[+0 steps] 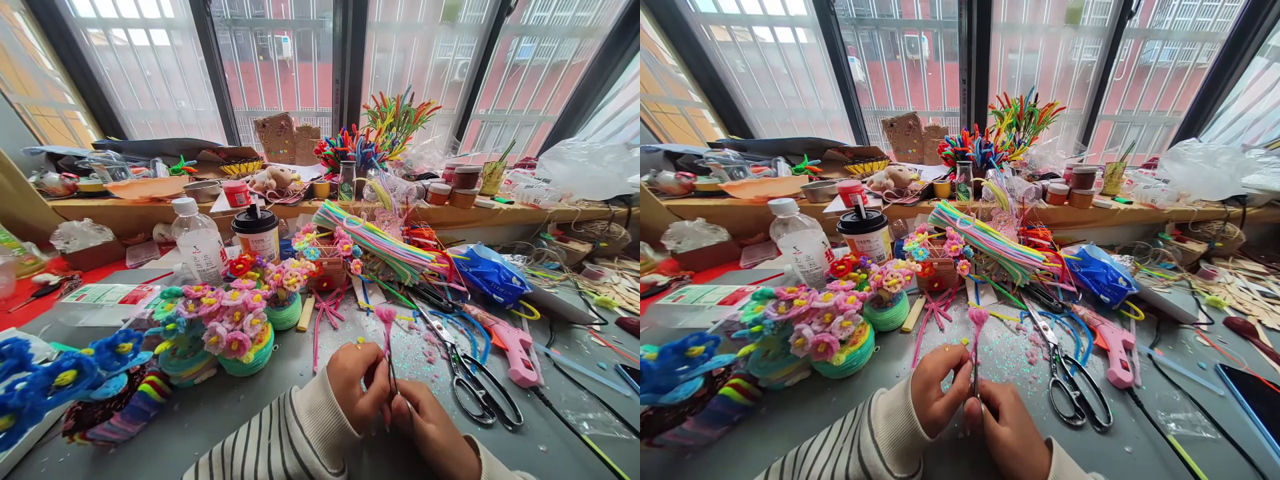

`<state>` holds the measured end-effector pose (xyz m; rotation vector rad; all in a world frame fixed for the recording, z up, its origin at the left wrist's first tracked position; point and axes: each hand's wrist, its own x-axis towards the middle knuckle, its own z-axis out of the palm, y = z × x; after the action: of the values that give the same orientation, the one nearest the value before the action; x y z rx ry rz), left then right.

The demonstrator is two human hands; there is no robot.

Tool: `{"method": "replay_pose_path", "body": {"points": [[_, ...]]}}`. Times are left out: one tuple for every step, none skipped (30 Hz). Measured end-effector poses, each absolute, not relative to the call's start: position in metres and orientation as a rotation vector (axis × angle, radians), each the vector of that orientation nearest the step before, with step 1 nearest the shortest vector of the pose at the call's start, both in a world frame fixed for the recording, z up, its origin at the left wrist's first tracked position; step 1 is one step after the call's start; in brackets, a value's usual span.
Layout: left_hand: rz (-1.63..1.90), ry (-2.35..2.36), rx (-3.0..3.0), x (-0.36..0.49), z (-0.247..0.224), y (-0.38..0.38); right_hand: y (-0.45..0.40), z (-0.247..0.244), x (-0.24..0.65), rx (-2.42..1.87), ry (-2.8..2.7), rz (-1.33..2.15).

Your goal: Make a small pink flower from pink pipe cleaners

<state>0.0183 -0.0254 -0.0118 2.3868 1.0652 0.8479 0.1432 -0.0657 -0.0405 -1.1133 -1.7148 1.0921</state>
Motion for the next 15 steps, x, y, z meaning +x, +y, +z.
{"method": "replay_pose_path", "body": {"points": [[0.85, 1.06, 2.401, 0.0184, -0.0122, -0.0254, -0.0654, -0.0395, 0.1432, -1.101, -1.711, 1.098], [0.855, 1.057, 2.41, 0.0186, -0.0125, -0.0254, -0.065, -0.0387, 0.1433, -1.093, -1.709, 1.106], [0.863, 1.051, 2.416, 0.0189, -0.0127, -0.0255, -0.0647, -0.038, 0.1433, -1.089, -1.711, 1.114], [0.872, 1.046, 2.42, 0.0191, -0.0128, -0.0256, -0.0645, -0.0375, 0.1433, -1.09, -1.713, 1.117], [0.88, 1.045, 2.421, 0.0194, -0.0127, -0.0256, -0.0644, -0.0371, 0.1432, -1.093, -1.716, 1.115], [0.882, 1.044, 2.422, 0.0196, -0.0124, -0.0257, -0.0643, -0.0368, 0.143, -1.099, -1.718, 1.106], [0.879, 1.047, 2.424, 0.0197, -0.0122, -0.0257, -0.0644, -0.0368, 0.1428, -1.109, -1.72, 1.094], [0.871, 1.051, 2.425, 0.0197, -0.0119, -0.0257, -0.0645, -0.0369, 0.1425, -1.122, -1.721, 1.079], [0.858, 1.057, 2.424, 0.0196, -0.0116, -0.0257, -0.0646, -0.0371, 0.1422, -1.135, -1.722, 1.062], [0.846, 1.065, 2.421, 0.0194, -0.0112, -0.0258, -0.0649, -0.0376, 0.1419, -1.149, -1.723, 1.042], [0.836, 1.069, 2.417, 0.0192, -0.0109, -0.0258, -0.0651, -0.0382, 0.1417, -1.166, -1.724, 1.019], [0.829, 1.071, 2.415, 0.019, -0.0106, -0.026, -0.0654, -0.039, 0.1416, -1.184, -1.725, 0.992], [0.826, 1.071, 2.412, 0.0188, -0.0102, -0.0263, -0.0657, -0.0399, 0.1416, -1.2, -1.73, 0.965], [0.821, 1.067, 2.412, 0.0186, -0.0098, -0.0266, -0.066, -0.0409, 0.1416, -1.216, -1.735, 0.937], [0.824, 1.068, 2.41, 0.0186, -0.0093, -0.0268, -0.0663, -0.0418, 0.1417, -1.23, -1.744, 0.916]]}}
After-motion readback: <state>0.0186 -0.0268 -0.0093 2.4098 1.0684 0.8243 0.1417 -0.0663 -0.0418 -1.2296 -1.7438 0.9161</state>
